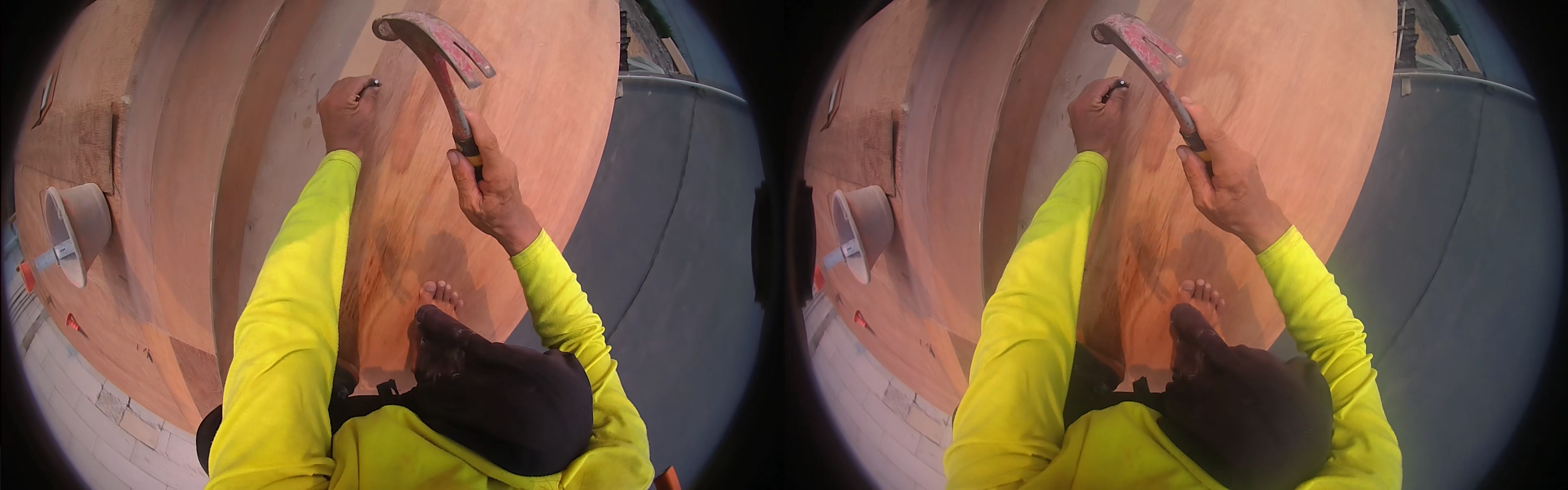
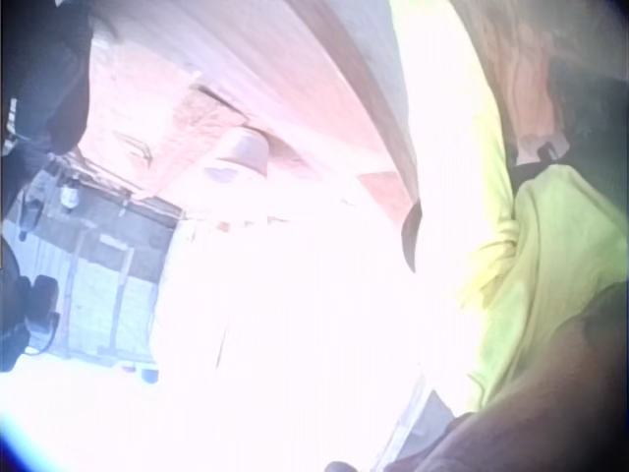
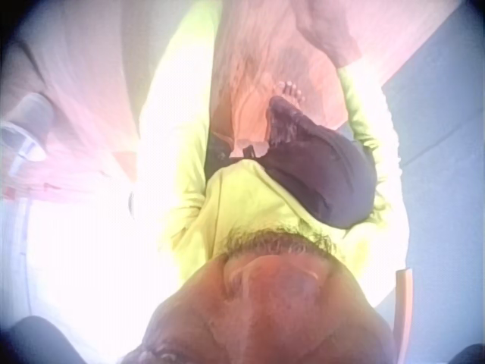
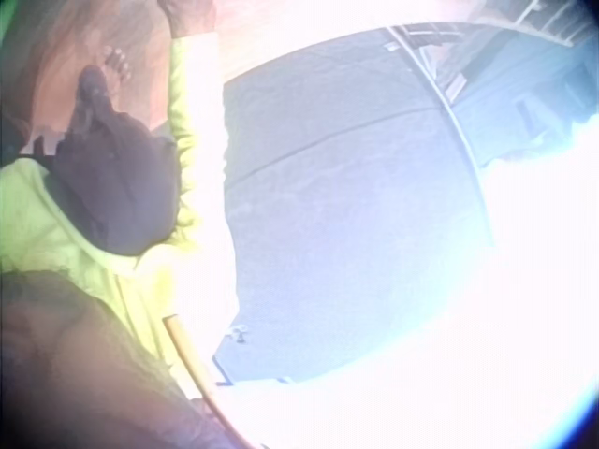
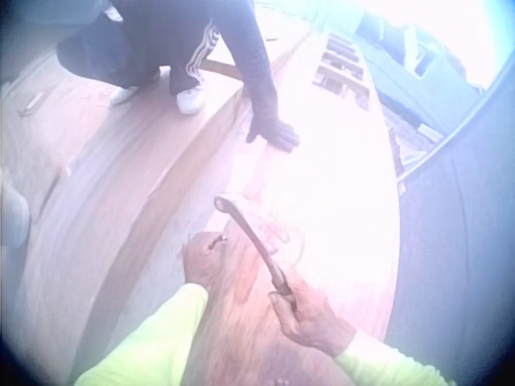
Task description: The person hammers nails into wooden panels on a sloped roof, marks cut lines with a pencil, and uses a hand saw to cut a panel. A coworker assists by holding panels in place.
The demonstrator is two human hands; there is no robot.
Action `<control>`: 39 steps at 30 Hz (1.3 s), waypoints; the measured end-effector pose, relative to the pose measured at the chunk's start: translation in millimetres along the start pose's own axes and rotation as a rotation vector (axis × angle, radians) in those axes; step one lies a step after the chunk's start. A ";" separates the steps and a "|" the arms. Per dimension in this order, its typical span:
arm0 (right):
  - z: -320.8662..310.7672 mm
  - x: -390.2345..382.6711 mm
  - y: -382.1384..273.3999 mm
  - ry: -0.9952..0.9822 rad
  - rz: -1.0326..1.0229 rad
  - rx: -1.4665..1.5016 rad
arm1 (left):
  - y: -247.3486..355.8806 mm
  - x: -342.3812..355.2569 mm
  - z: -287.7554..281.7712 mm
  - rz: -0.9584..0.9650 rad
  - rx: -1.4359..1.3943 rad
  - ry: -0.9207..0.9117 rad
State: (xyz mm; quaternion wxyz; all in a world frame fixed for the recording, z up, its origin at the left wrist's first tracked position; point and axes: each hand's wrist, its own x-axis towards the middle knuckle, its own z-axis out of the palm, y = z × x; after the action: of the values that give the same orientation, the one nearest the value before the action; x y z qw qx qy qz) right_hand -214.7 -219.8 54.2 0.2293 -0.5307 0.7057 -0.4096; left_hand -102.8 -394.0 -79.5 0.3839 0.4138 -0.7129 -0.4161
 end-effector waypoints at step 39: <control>8.7 2.3 -2.5 0.041 0.052 0.038 | -16.2 -43.9 -46.0 -0.483 0.029 -0.271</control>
State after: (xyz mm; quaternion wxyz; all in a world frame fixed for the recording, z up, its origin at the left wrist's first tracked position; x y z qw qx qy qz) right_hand -207.5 -225.2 51.7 0.2352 -0.4994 0.7159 -0.4276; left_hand -41.5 -371.8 -86.7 0.1689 0.5180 -0.6443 -0.5368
